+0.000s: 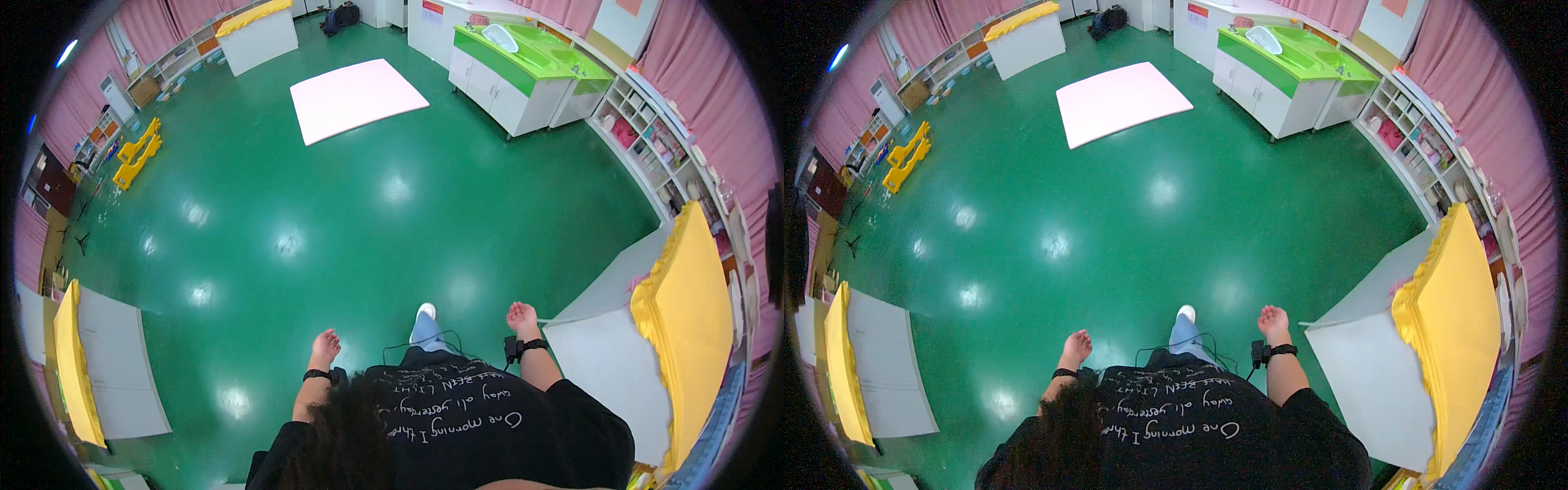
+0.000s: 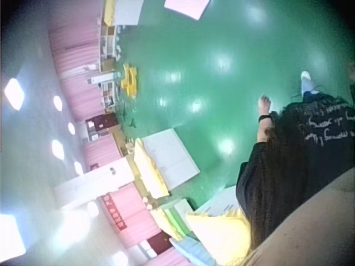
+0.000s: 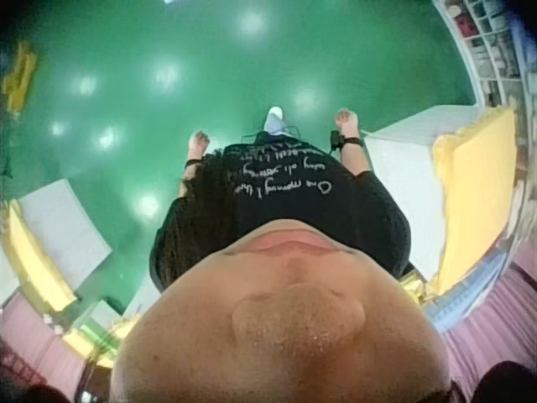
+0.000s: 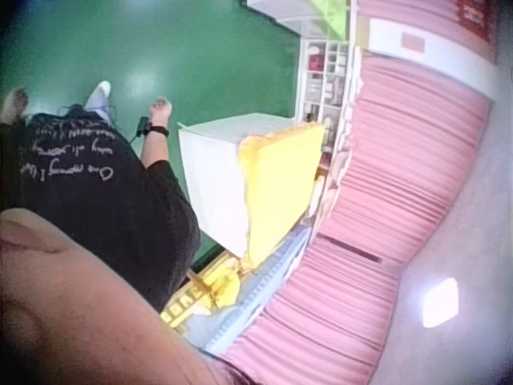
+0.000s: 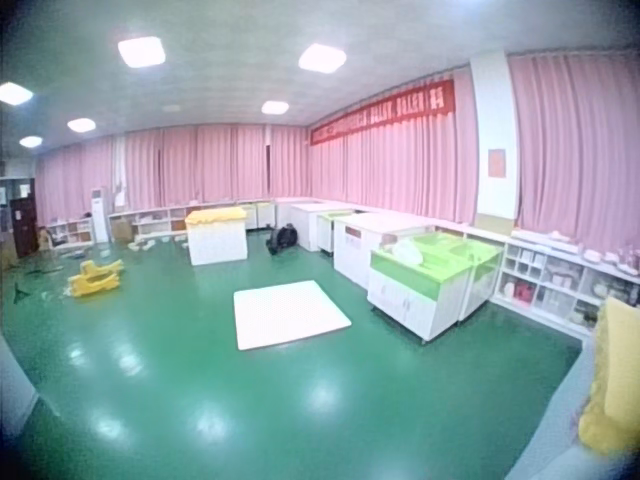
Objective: The person picks up a pink mat and places it on a cabinet, then retrieves a yellow cloth from the floor and spreads it over the top of the cabinet to cover it.
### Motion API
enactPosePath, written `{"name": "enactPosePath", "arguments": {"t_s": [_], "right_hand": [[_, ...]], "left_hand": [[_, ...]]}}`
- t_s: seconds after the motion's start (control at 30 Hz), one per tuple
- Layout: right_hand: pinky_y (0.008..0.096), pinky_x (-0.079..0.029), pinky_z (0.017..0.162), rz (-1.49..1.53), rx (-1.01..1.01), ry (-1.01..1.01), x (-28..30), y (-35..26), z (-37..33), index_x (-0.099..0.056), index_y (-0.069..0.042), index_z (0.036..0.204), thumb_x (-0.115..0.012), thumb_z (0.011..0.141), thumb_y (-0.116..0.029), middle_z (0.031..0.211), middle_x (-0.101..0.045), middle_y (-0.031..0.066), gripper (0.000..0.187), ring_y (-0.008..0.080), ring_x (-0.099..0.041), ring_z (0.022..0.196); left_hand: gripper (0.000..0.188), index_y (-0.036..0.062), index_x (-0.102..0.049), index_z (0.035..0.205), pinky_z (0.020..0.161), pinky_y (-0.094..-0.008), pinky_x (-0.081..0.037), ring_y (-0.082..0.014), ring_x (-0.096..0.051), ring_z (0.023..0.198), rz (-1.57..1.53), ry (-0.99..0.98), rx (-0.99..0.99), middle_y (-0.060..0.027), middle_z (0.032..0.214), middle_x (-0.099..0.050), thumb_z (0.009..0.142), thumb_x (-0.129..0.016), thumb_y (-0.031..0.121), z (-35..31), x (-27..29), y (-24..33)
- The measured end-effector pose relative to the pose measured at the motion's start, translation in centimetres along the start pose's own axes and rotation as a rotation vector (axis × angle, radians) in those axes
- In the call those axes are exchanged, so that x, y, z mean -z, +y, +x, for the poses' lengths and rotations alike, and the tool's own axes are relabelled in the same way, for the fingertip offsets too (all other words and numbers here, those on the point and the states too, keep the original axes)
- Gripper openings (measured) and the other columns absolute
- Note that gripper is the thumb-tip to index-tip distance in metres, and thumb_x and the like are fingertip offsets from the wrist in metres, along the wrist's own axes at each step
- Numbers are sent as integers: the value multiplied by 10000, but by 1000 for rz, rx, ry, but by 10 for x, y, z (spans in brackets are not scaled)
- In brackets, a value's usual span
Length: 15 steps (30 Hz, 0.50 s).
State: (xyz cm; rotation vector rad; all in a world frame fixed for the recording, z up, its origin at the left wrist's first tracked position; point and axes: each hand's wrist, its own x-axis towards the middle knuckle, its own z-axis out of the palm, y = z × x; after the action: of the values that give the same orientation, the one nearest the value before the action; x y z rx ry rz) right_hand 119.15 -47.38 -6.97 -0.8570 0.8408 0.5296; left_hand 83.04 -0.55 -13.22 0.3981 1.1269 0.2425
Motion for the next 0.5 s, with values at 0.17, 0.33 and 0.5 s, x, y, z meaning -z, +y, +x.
{"name": "enactPosePath", "arguments": {"t_s": [0.17, 0.33, 0.5], "right_hand": [[292, -398, 591, 77, 11, 62, -91, -72, 72, -492, -96, 821, -407, 825, -165, 795, -558, 4, 109, 149, -529, 717], [295, -413, 588, -71, 101, -87, -230, -124, 117, -537, -91, 825, -464, 815, -180, 755, -567, 14, 115, 169, -541, 677], [323, -401, 638, -67, -54, -276, -318, -131, 199, -543, -93, 846, -494, 791, -189, 811, -573, 30, 121, 200, -535, 741]], "left_hand": [[155, 104, -483, 916, 529, -301, -374, -162, -468, 631, -18, 143, 65, -21, 731, -500, 831, -393, 199, 74, -55, 34], [140, 117, -488, 892, 559, -304, -382, -169, -474, 660, -69, 15, -29, -16, 751, -486, 821, -442, 229, 121, -194, 83], [173, 104, -485, 976, 593, -290, -393, -165, -480, 689, -124, 11, 4, -14, 780, -499, 837, -451, 201, 178, -288, 128]]}}
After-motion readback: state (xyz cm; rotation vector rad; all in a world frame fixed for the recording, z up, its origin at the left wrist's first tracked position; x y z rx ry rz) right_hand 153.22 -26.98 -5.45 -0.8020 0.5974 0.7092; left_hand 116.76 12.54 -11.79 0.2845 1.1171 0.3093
